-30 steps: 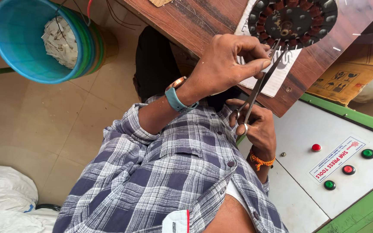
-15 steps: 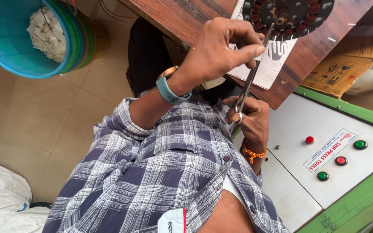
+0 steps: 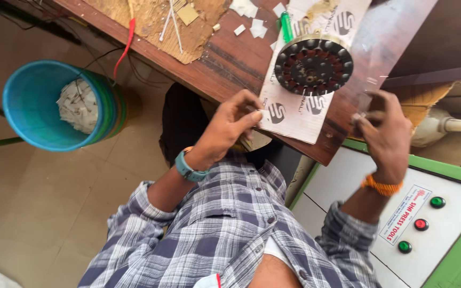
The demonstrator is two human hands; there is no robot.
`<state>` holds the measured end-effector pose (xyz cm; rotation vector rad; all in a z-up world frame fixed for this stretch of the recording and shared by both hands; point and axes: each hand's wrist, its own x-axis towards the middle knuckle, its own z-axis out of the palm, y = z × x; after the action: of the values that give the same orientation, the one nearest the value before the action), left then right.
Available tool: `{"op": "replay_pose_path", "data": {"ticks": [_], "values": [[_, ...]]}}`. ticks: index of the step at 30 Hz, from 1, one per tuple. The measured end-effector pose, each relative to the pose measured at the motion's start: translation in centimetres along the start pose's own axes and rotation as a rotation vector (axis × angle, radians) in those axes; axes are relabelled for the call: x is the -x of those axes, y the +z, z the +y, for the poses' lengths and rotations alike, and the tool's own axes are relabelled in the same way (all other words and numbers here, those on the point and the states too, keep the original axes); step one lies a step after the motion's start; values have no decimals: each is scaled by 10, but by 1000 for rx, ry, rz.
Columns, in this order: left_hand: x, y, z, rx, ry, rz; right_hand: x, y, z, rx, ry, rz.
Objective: The person works at a cluttered workbench, using a green-handled screwdriver and scissors to adjust and trim wires on a small cylindrical electrical component. They repeatedly insert and remove small white insulating pieces into the component's slots while manipulating the wires.
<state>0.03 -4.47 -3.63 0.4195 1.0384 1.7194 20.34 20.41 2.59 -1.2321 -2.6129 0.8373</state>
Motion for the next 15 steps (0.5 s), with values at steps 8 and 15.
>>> {"op": "replay_pose_path", "data": {"ticks": [8, 15], "values": [[5, 7, 10, -320, 65, 132, 20, 1, -36, 82, -198, 160], [-2, 38, 24, -704, 277, -36, 67, 67, -70, -693, -297, 48]]}}
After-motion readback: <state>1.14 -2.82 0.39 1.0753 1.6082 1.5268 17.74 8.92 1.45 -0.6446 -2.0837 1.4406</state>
